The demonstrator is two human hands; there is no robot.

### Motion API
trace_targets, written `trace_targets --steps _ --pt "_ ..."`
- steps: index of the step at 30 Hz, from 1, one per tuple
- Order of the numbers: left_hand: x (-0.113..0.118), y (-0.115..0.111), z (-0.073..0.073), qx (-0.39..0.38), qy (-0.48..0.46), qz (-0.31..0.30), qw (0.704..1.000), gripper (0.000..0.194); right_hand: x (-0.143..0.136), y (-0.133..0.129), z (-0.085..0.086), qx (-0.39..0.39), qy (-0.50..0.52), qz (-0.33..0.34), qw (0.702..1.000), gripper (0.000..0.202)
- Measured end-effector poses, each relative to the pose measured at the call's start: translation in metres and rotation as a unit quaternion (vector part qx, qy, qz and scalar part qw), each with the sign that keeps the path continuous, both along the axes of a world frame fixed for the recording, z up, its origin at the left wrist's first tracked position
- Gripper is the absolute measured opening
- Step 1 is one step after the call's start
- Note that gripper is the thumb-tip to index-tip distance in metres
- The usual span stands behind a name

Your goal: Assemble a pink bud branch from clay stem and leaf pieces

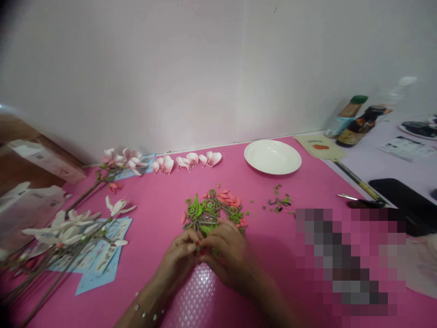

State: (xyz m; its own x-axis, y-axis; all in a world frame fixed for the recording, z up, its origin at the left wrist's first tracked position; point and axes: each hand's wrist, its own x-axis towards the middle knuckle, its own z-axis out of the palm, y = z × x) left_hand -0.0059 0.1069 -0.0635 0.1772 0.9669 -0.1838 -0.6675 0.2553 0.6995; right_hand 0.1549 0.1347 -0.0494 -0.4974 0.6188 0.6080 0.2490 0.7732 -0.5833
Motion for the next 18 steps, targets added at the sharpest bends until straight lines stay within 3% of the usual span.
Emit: trace_targets --steps 3,6,8,12,18 --pt "-0.005 0.004 0.008 -0.007 0.014 0.06 0.998 0.009 0.004 0.003 0.001 -0.043 0.038 -0.101 0.993 0.008" --pt "-0.011 0.008 0.015 -0.024 0.017 0.13 0.991 0.011 0.011 0.007 0.001 -0.134 0.036 -0.233 0.962 0.005" --pt "-0.014 0.009 0.017 -0.032 0.025 0.181 0.983 0.014 0.015 0.01 -0.001 -0.172 0.027 -0.28 0.944 0.007" --pt "-0.018 0.012 0.016 -0.032 0.044 0.265 0.963 0.014 0.02 0.015 -0.006 -0.196 0.012 -0.303 0.933 0.011" --pt "-0.019 0.015 0.013 -0.027 0.061 0.321 0.945 0.014 0.024 0.022 -0.014 -0.13 -0.064 -0.287 0.947 0.011"
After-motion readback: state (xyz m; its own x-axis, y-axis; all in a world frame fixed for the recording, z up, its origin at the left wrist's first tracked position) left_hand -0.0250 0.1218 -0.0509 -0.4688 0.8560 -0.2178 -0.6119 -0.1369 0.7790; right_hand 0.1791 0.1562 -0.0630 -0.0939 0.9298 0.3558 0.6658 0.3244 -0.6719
